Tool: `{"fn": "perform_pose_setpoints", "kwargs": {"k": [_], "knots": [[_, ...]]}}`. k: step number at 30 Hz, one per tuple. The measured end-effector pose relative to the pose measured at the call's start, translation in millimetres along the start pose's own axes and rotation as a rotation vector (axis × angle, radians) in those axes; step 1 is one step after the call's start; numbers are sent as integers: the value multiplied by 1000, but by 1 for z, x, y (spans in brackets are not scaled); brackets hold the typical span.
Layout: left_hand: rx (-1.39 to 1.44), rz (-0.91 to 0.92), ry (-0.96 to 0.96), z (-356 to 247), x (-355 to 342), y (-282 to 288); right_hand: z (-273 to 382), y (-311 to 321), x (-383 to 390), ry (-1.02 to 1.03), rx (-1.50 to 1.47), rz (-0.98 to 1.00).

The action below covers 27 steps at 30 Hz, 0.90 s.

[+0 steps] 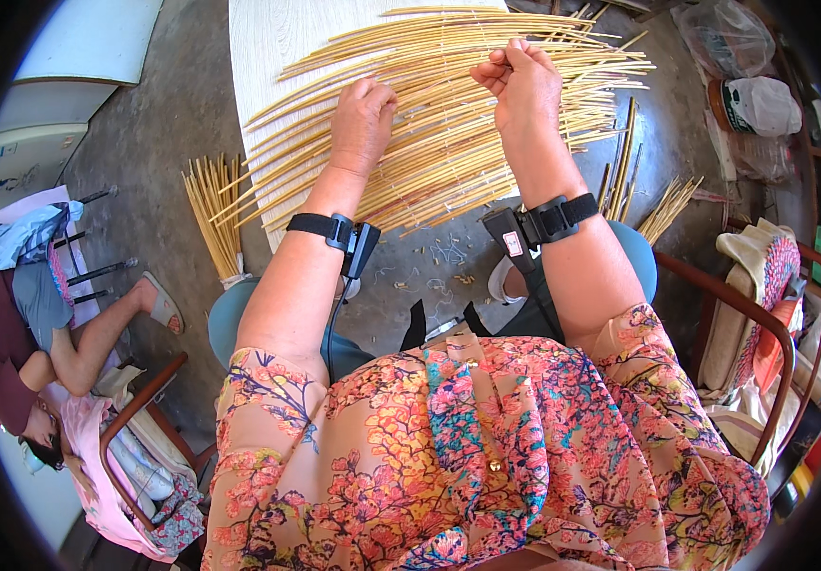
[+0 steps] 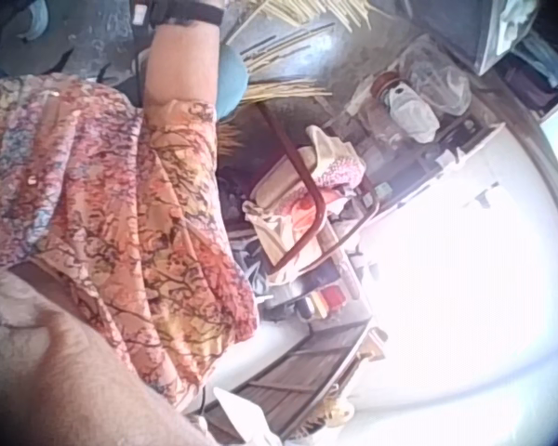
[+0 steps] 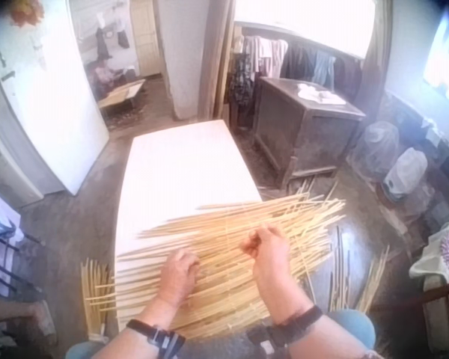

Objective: The person weaves thin bamboo strips by tying them together with white string, aligning horizontal strips and securing them with knots at regular intervals.

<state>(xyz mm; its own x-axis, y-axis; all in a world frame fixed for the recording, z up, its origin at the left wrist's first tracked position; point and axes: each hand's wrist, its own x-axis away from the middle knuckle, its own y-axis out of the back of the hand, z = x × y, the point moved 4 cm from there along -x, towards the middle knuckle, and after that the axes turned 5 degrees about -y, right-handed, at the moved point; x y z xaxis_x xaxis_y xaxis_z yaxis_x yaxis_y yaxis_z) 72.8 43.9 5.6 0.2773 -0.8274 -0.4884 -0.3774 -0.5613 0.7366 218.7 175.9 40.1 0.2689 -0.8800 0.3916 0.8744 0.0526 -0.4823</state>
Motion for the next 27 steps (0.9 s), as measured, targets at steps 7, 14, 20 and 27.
{"fn": "perform_pose_setpoints", "kwargs": {"k": [7, 14, 20, 27], "knots": [[15, -5, 21, 3, 3, 1, 15, -29, 32, 183, 163, 291], [49, -10, 23, 7, 3, -1, 20, -40, 53, 227, 192, 498], [250, 25, 312, 20, 3, 1, 20, -38, 62, -14, 249, 657], [47, 182, 192, 27, 2, 13, -1, -36, 89, -294, 843, 920]]}}
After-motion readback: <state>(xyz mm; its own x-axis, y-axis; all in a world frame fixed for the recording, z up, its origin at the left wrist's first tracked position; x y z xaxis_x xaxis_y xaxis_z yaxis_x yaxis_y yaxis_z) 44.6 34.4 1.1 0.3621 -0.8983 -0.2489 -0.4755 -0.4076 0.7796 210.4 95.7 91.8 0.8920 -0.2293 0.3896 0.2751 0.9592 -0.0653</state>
